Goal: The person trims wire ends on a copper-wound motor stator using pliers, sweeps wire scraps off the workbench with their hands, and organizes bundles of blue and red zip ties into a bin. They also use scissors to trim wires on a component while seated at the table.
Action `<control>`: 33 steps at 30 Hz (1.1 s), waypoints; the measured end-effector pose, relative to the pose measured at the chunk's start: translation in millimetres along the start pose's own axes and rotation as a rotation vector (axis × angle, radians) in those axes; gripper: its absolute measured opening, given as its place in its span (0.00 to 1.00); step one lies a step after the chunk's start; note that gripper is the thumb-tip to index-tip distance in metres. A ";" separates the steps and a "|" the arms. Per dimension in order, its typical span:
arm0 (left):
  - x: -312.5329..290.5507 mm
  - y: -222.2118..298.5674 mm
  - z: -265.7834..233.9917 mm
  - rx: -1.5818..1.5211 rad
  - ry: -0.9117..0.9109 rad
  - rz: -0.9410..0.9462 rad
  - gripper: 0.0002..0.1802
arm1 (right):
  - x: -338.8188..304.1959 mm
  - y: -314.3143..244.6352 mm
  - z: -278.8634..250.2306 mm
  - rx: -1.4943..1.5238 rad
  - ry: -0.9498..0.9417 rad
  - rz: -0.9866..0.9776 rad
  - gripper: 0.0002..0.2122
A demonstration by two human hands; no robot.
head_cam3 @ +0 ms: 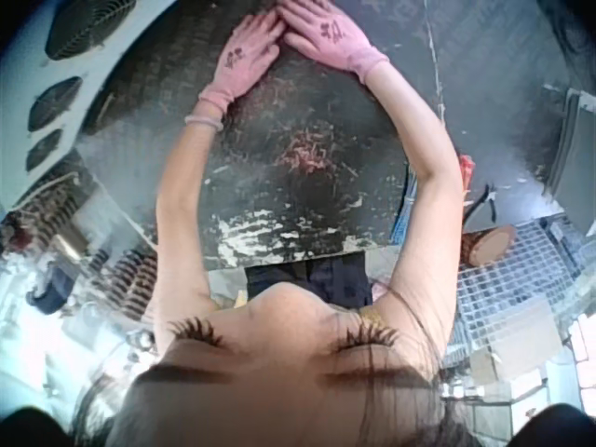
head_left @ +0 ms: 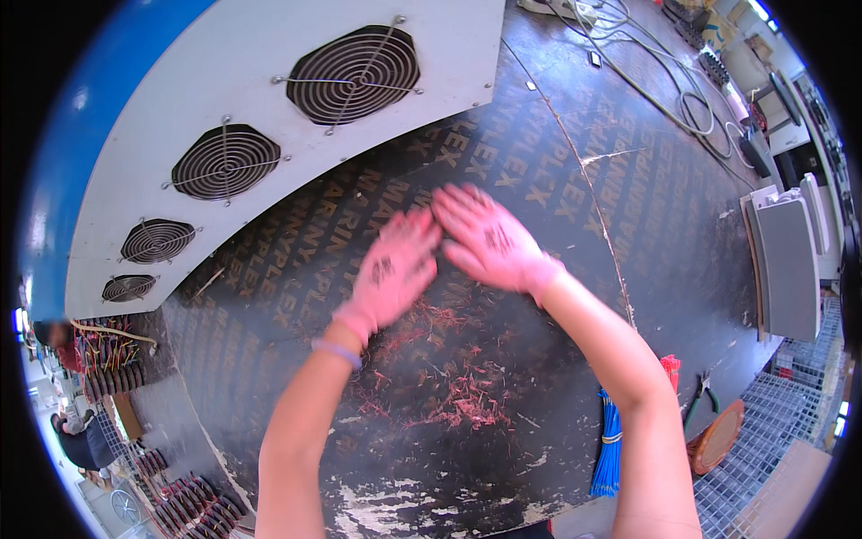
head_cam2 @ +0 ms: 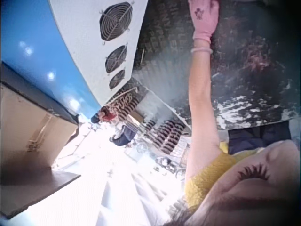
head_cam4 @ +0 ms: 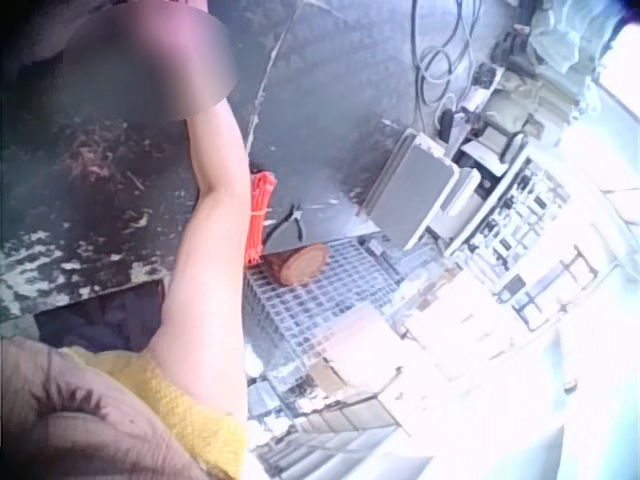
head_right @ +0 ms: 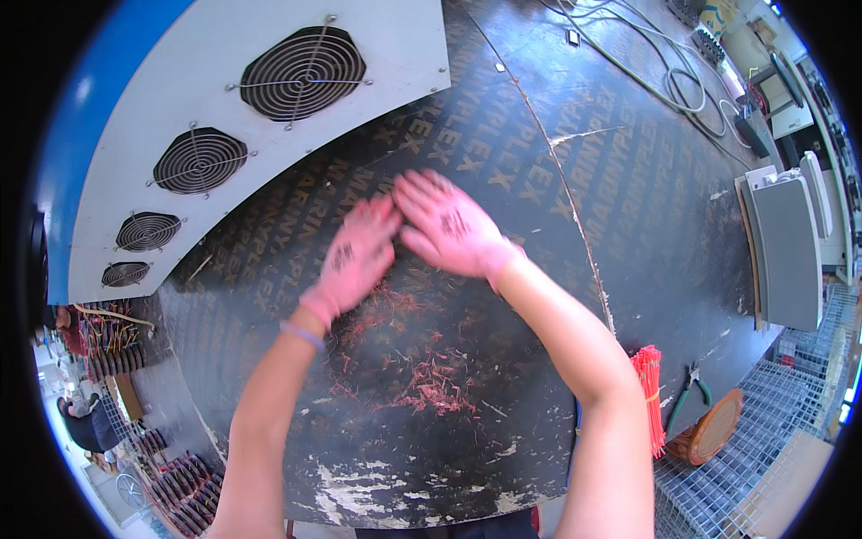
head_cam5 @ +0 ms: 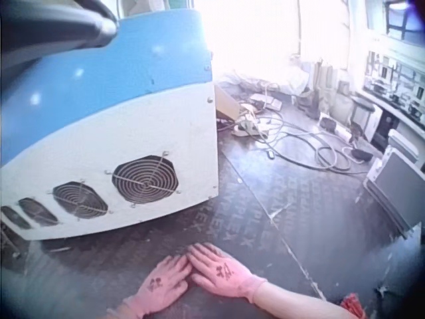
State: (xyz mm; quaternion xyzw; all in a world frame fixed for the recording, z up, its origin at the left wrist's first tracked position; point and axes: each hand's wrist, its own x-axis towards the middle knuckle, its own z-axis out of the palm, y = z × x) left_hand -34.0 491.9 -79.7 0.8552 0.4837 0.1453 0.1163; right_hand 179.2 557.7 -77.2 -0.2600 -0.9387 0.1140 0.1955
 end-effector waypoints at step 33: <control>-231.6 -6.2 -24.3 -0.075 0.383 -0.579 0.26 | -172.7 -114.6 -94.8 -0.023 0.222 0.701 0.18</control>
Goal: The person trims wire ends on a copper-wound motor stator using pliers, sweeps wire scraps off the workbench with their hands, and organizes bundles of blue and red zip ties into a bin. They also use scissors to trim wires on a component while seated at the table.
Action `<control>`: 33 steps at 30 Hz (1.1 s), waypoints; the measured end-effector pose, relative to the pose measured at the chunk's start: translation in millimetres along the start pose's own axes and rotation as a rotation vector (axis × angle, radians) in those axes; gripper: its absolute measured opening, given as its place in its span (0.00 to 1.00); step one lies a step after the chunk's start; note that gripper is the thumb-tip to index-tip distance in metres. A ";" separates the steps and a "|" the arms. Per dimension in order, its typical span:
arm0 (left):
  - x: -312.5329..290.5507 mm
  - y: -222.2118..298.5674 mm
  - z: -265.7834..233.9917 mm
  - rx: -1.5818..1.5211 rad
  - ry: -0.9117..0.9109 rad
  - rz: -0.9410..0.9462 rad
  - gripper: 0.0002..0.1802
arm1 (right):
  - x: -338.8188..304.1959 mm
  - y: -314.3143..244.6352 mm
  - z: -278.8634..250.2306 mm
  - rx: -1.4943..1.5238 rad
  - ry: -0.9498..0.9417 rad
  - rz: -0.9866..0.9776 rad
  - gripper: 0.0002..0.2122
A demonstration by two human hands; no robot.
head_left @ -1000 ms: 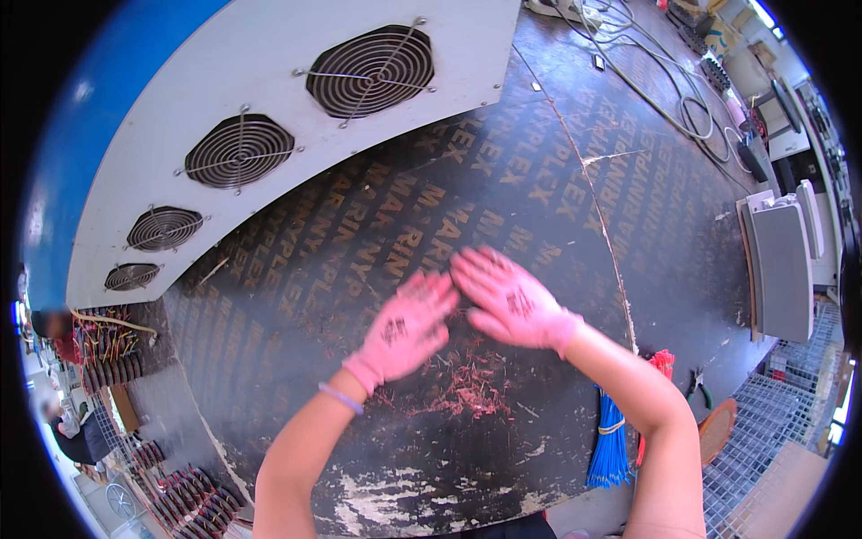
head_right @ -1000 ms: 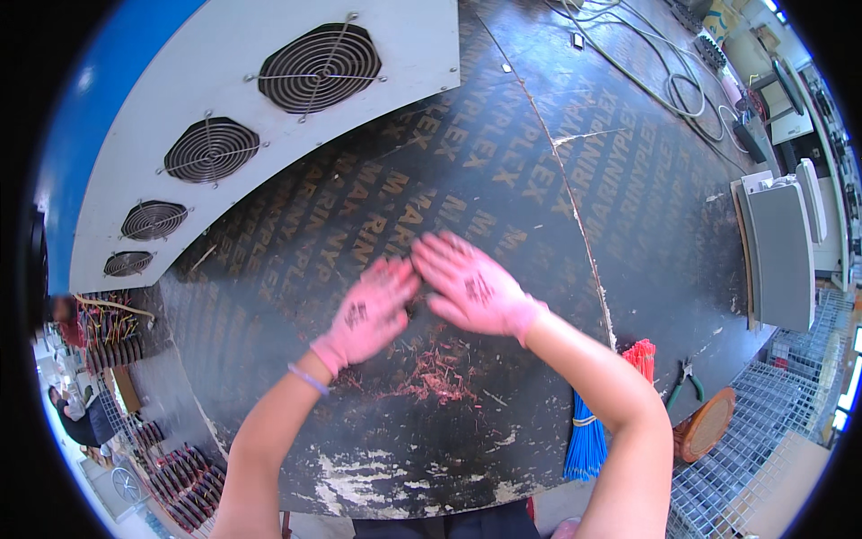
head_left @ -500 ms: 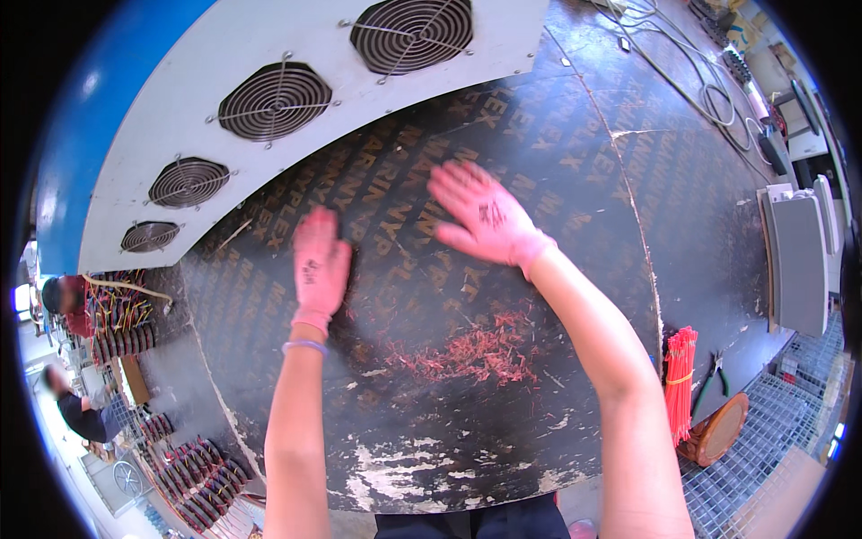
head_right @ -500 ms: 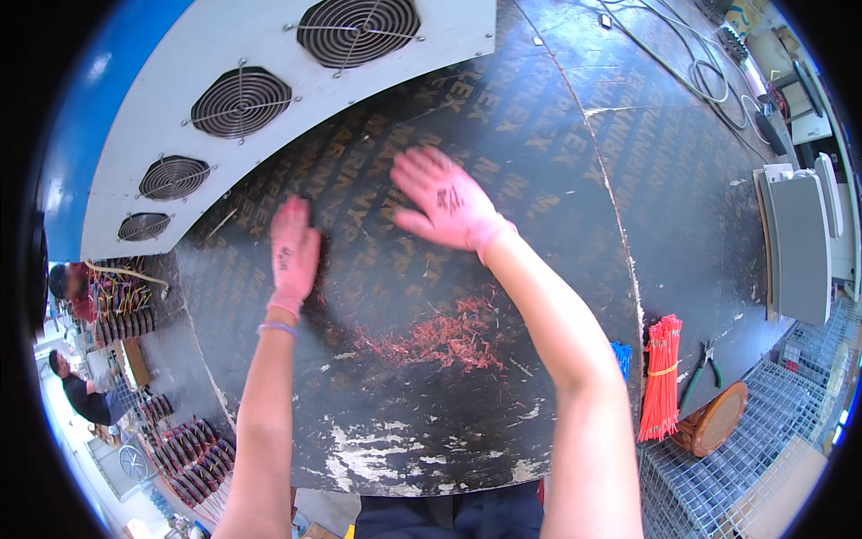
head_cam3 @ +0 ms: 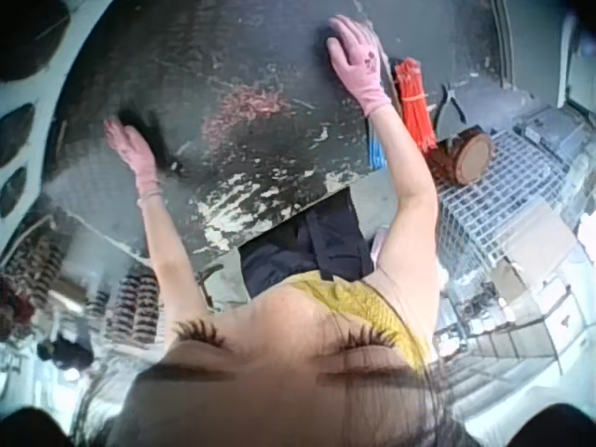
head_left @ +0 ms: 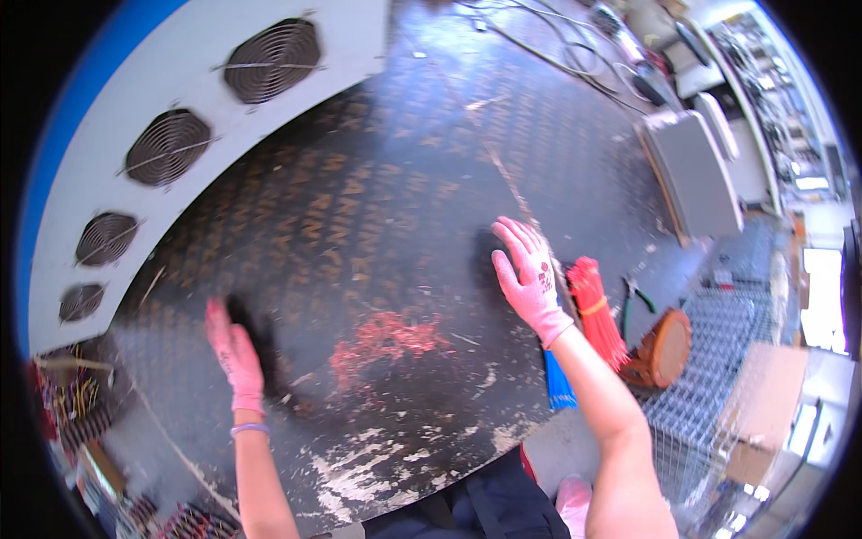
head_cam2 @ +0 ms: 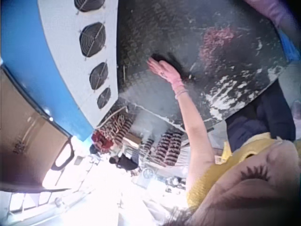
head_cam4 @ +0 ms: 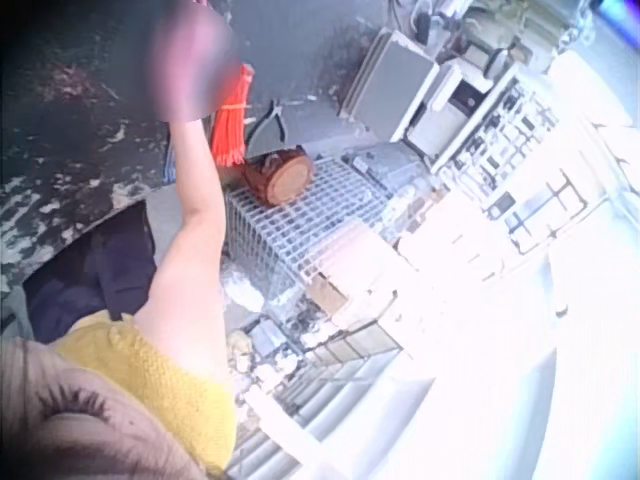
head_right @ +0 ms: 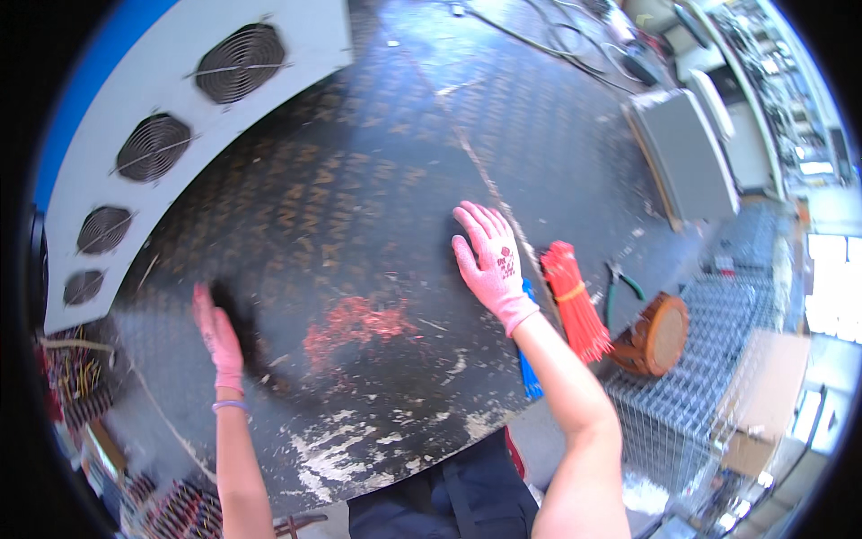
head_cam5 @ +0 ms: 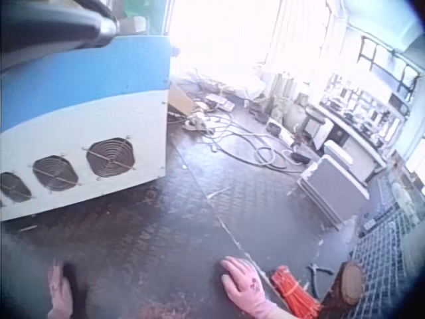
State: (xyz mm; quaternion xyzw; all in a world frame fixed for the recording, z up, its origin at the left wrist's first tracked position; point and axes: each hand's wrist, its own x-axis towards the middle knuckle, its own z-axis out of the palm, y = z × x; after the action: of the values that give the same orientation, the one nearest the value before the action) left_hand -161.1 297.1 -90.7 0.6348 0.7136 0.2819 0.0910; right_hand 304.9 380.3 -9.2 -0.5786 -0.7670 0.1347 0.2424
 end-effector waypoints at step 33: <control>-60.7 422.6 78.3 -1.597 -1.110 -0.935 0.14 | -158.6 -40.2 -117.4 1.220 -0.031 0.864 0.33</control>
State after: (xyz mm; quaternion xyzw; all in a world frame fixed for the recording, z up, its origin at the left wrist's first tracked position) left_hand 249.0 276.2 49.7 0.0955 0.3543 0.2761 0.8883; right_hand 367.6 208.7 75.5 -0.5892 -0.2640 0.6277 0.4349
